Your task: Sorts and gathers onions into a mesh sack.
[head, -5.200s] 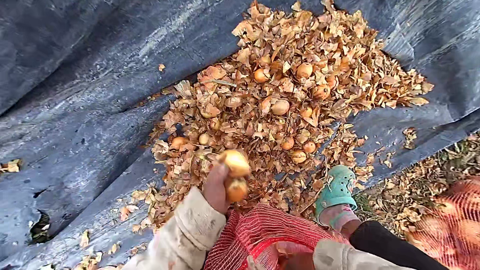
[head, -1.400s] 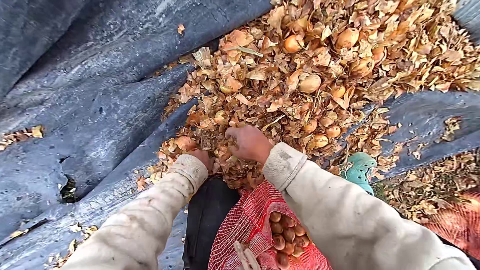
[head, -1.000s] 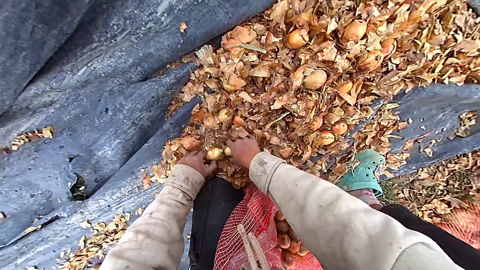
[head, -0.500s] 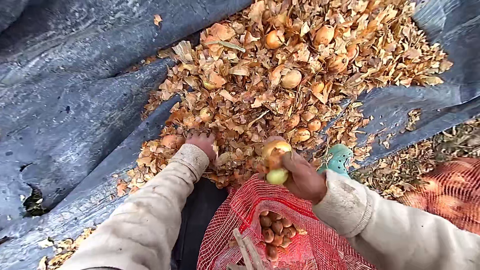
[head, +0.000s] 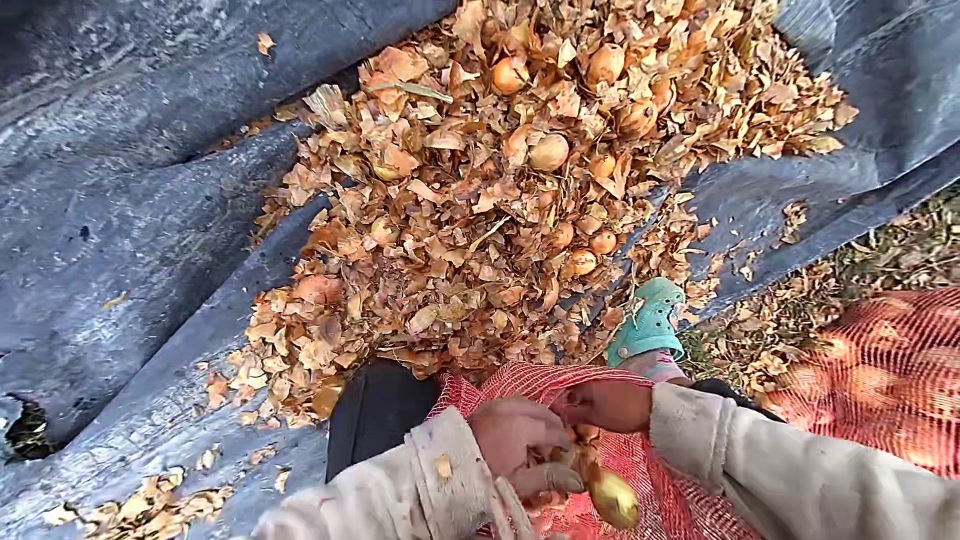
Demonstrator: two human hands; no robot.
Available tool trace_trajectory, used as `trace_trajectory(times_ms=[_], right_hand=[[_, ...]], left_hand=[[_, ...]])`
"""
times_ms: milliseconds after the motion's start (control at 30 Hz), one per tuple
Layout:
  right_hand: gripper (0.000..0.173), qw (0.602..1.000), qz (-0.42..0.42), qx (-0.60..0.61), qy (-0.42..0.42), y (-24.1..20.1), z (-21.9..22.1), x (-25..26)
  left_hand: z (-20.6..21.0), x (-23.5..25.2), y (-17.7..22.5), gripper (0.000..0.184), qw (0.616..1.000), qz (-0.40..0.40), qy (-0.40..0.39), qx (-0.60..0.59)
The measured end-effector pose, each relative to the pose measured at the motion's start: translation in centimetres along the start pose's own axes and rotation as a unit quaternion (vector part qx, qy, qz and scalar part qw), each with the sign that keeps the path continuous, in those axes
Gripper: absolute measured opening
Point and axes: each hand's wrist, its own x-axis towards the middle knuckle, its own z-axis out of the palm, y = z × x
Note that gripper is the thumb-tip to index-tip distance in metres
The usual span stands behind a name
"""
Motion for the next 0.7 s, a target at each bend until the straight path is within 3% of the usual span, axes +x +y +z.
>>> trace_trajectory(times_ms=[33, 100, 167, 200, 300, 400, 433, 500, 567, 633, 700], right_hand=[[0.047, 1.0, -0.009, 0.016, -0.013, -1.0, -1.4, -1.0], [0.038, 0.998, -0.058, 0.014, -0.031, -2.6, -3.2, -2.7], [0.027, 0.99, -0.138, 0.017, -0.017, -4.0, -4.6, -3.8], [0.022, 0.981, -0.192, 0.025, 0.024, -4.5, -5.0, -3.6], [0.017, 0.916, -0.299, -0.052, 0.264, -6.8, -5.1, 0.5], [0.026, 0.852, -0.297, -0.201, 0.381, -10.2, -4.0, 6.8], [0.032, 0.853, -0.285, -0.227, 0.373, -11.5, -3.7, 8.5], [0.046, 0.893, -0.228, -0.247, 0.301, -13.8, -3.5, 11.1], [0.05, 0.911, -0.196, -0.245, 0.265, -14.2, -3.7, 12.1], [0.039, 0.895, -0.228, -0.245, 0.295, -12.5, -4.3, 11.7], [0.028, 0.842, -0.31, -0.237, 0.373, -9.3, -4.6, 11.4]], left_hand=[[-0.7, 0.1, -1.3, 0.05, 0.991, 0.014, -0.012, 0.133], [-3.6, 0.7, -5.0, 0.028, 0.943, -0.035, -0.053, 0.327], [-7.5, 1.2, -8.5, 0.02, 0.904, -0.096, -0.167, 0.381], [-9.3, 1.2, -9.7, 0.023, 0.886, -0.107, -0.223, 0.392], [-14.4, 0.5, -10.1, 0.03, 0.859, -0.103, -0.307, 0.396], [-17.9, -2.6, -10.2, 0.033, 0.854, -0.082, -0.277, 0.432], [-18.7, -3.8, -10.3, 0.032, 0.857, -0.1, -0.255, 0.436], [-19.4, -7.6, -10.7, 0.033, 0.863, -0.153, -0.182, 0.446], [-18.6, -12.9, -11.0, 0.033, 0.87, -0.197, -0.058, 0.449], [-17.4, -19.0, -10.4, 0.033, 0.831, -0.314, 0.035, 0.458], [-14.5, -26.7, -9.7, 0.032, 0.752, -0.505, 0.075, 0.416]])
